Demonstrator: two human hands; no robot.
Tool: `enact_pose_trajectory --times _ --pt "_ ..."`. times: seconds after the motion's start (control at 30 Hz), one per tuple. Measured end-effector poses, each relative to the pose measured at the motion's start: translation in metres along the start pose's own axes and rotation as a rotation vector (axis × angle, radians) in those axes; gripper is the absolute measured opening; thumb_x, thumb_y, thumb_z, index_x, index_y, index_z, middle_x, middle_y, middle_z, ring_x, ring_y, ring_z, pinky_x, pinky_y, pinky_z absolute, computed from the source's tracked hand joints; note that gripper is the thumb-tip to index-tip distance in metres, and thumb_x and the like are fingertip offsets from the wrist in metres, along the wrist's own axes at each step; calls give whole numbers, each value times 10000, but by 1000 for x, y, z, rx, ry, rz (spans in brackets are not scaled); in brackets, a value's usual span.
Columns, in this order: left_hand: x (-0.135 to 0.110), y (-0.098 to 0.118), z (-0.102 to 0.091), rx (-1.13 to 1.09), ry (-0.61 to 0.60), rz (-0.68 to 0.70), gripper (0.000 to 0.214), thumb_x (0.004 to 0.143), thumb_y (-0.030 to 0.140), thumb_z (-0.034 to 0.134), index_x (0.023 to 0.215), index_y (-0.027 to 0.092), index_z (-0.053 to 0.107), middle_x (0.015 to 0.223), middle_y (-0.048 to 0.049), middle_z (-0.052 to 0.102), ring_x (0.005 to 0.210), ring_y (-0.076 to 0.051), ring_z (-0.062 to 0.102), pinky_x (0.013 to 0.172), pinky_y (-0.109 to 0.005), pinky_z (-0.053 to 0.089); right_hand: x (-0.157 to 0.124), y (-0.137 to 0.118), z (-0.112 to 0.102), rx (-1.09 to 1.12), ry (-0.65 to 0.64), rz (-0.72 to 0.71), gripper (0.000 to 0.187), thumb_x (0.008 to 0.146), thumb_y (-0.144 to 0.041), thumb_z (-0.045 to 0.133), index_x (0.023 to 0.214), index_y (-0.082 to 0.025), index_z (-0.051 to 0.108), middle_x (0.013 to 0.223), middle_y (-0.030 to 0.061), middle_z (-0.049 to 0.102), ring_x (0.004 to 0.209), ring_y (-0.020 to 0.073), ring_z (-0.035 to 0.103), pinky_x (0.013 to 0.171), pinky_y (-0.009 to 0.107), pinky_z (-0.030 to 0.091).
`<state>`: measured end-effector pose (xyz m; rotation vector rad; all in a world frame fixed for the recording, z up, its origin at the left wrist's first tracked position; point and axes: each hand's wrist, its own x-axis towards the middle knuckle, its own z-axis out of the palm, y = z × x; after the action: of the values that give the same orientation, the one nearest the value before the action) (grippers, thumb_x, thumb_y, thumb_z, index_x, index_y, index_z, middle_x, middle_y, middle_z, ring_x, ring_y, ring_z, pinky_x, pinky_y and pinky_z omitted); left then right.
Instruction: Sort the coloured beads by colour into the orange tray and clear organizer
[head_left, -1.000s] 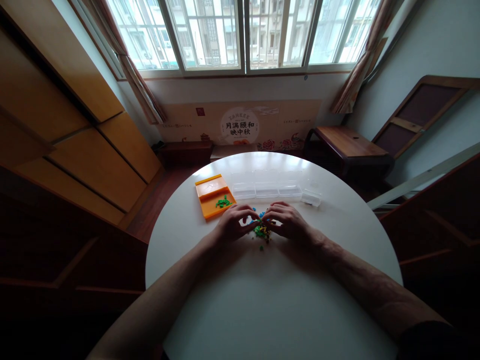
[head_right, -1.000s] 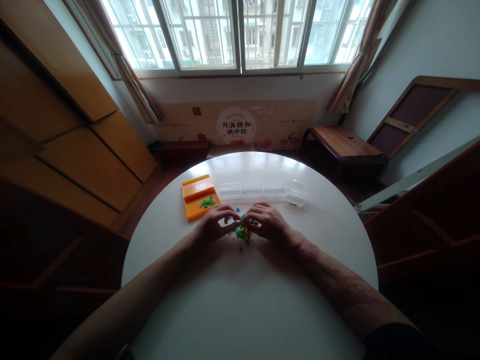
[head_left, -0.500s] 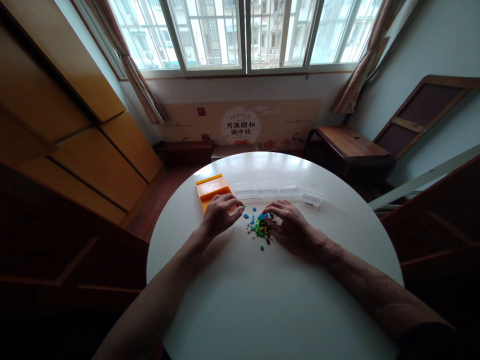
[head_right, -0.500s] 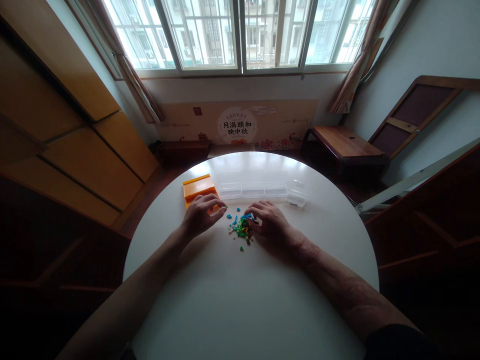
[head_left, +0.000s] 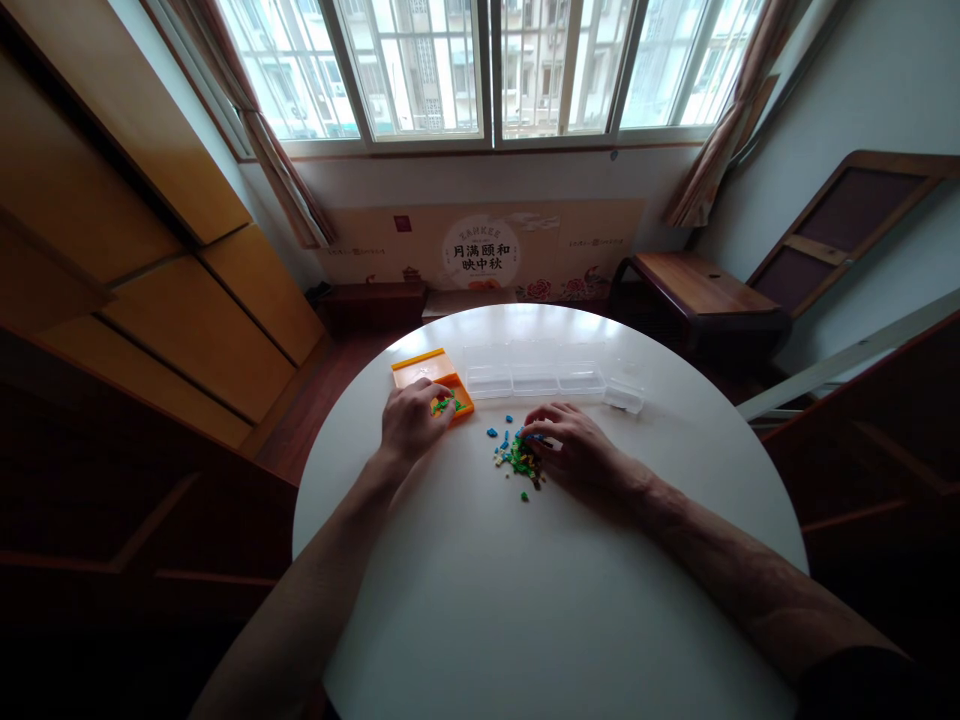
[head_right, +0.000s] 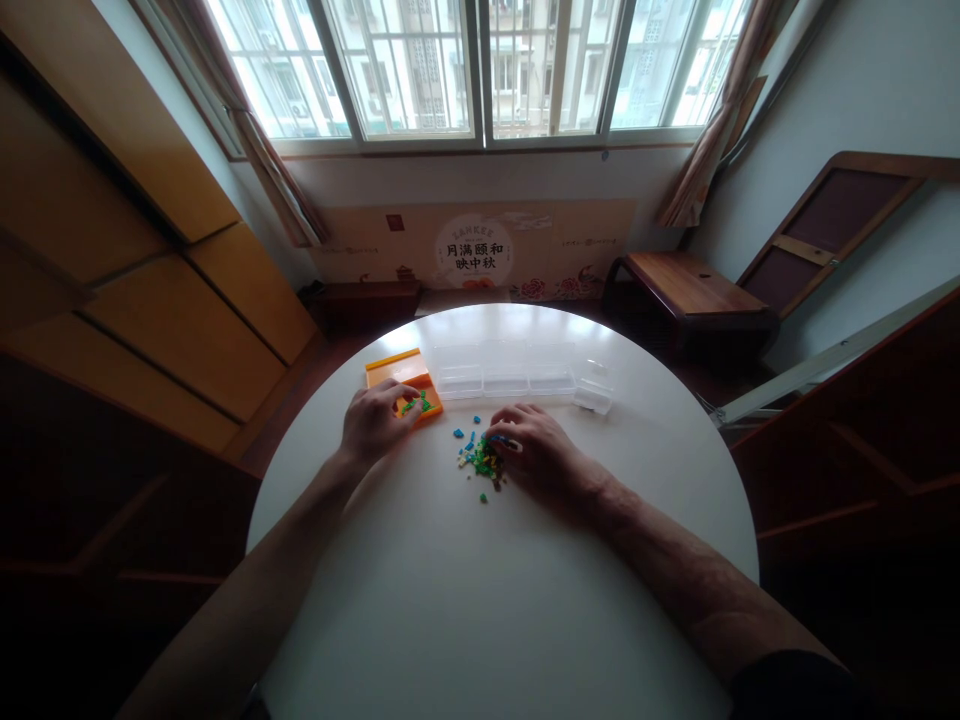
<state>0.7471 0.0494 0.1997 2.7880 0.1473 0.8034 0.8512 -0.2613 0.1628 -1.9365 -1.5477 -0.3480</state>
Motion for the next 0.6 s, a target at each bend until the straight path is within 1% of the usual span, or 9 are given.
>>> enact_pose_trajectory --times 0.13,0.23,0.33,0.47,0.6 --pt "-2 7 0 -33 -6 29 110 948 308 728 985 225 789 1047 -61 796 925 -270 733 952 -444 496 1 0 -1 29 12 7 103 1022 -218 749 1109 -263 779 1177 73 780 1036 239 721 971 428 577" --pt "-6 16 1 -78 -25 92 118 976 329 712 975 236 785 1057 -53 799 916 -249 723 942 -422 490 1 0 -1 38 19 12 91 1013 -208 748 1081 -258 781 1157 72 784 1020 238 723 964 424 577" --pt "-10 27 6 -129 -68 167 155 1012 352 687 967 235 779 1045 -52 795 902 -229 709 932 -403 481 0 1 0 41 25 14 77 1013 -215 752 1071 -257 780 1139 65 787 1006 235 722 964 424 574" --pt "-16 40 12 -215 -150 259 151 1017 354 700 964 238 781 1024 -42 786 905 -215 703 917 -385 470 -1 5 3 27 33 9 51 1038 -238 738 1070 -258 773 1113 61 788 983 237 714 945 427 564" --pt "-20 49 15 -294 -218 294 128 1014 365 723 1015 264 800 1030 -29 786 906 -206 709 877 -355 473 0 6 3 15 44 6 37 1060 -251 716 1065 -246 753 1077 65 777 967 239 698 922 410 553"
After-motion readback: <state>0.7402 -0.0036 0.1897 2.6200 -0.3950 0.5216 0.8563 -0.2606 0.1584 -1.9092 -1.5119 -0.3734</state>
